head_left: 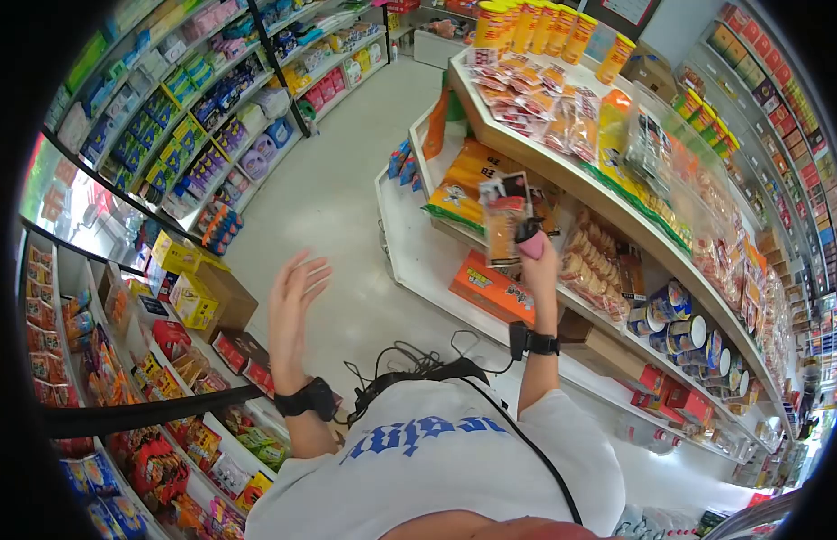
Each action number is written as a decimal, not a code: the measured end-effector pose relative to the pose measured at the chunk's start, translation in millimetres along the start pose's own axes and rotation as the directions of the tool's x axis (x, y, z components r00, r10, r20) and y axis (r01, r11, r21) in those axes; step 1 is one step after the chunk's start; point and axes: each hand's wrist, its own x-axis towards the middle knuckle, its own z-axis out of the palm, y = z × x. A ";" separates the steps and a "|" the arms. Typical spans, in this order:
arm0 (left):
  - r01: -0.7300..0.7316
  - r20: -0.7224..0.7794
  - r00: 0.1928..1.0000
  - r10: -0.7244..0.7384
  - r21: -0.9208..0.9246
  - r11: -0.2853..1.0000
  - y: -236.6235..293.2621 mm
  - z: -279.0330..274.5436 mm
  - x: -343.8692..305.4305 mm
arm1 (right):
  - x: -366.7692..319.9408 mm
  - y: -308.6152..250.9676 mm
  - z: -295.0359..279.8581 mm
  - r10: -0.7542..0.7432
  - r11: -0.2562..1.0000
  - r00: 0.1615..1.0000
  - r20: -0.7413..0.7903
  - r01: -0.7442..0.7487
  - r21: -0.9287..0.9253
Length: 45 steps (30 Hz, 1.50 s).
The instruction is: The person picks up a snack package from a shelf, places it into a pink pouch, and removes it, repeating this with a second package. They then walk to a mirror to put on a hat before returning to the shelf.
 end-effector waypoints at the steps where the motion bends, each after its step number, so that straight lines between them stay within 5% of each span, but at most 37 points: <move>1: 0.006 -0.036 0.999 -0.006 -0.003 1.000 6.0 -20.1 5.4 | 5.3 4.4 5.0 -0.011 0.997 0.997 -0.076 0.005 -0.080; 3: 0.017 -0.074 0.997 -0.017 -0.009 1.000 9.5 -52.9 19.8 | 14.8 27.0 7.0 -0.138 0.912 0.972 -0.189 0.050 -0.406; 5: 0.020 -0.090 0.996 -0.021 -0.015 1.000 8.3 -79.8 41.4 | 21.4 7.2 8.6 -0.082 0.793 0.963 -0.255 -0.092 -0.602; 9: 0.078 -0.013 0.997 -0.078 0.032 0.996 11.6 -108.7 96.0 | 37.0 16.9 33.5 -0.009 0.659 0.954 -0.300 -0.220 -0.719; 12: 0.115 0.063 0.991 -0.121 0.089 0.989 9.9 -126.5 152.2 | 48.3 2.0 67.2 0.136 0.604 0.975 -0.175 -0.222 -0.765; 15: 0.119 0.172 0.974 -0.150 0.180 0.976 12.7 -137.7 222.5 | 71.6 -33.3 127.3 0.278 0.864 0.961 -0.017 -0.257 -0.433; 17: 0.101 0.251 0.954 -0.162 0.239 0.966 17.4 -133.7 278.2 | 94.6 -60.1 174.9 0.184 0.980 0.970 0.160 -0.168 -0.108; 19: 0.101 0.329 0.923 -0.198 0.291 0.951 20.3 -126.7 338.0 | 128.5 -73.5 233.8 -0.077 0.997 0.988 0.133 0.077 0.001; 22: 0.060 0.491 0.840 -0.233 0.342 0.938 42.3 -110.9 423.0 | 187.4 -141.6 294.9 0.230 0.959 0.910 0.346 -0.271 0.077; 23: 0.043 0.555 0.796 -0.242 0.346 0.937 48.4 -104.6 448.5 | 207.0 -145.1 320.0 -0.026 0.991 0.948 0.316 -0.017 0.132; 26: 0.006 0.726 0.639 -0.255 0.327 0.945 57.5 -90.5 523.3 | 266.9 -189.9 374.7 -0.203 0.946 0.910 0.361 0.087 0.311; 28: -0.027 0.776 0.575 -0.257 0.332 0.943 62.5 -80.5 574.4 | 302.1 -214.4 410.4 -0.278 0.945 0.895 0.350 0.190 0.266; 36: -0.209 0.894 0.352 -0.278 0.365 0.907 43.5 -63.3 825.1 | 465.9 -246.3 555.2 -0.165 0.962 0.831 0.530 0.016 0.274; 38: -0.275 0.928 0.302 -0.219 0.305 0.912 40.7 -64.2 891.4 | 505.8 -248.1 586.4 -0.048 0.952 0.865 0.499 -0.111 0.284; 41: -0.236 0.892 0.270 -0.363 0.426 0.873 90.4 -44.1 987.1 | 573.8 -261.0 619.5 0.066 0.965 0.919 0.390 -0.158 0.209; 45: -0.105 0.960 0.198 -0.199 0.222 0.969 96.4 6.0 1099.5 | 669.5 -268.4 636.4 0.094 0.958 0.964 0.250 -0.156 0.242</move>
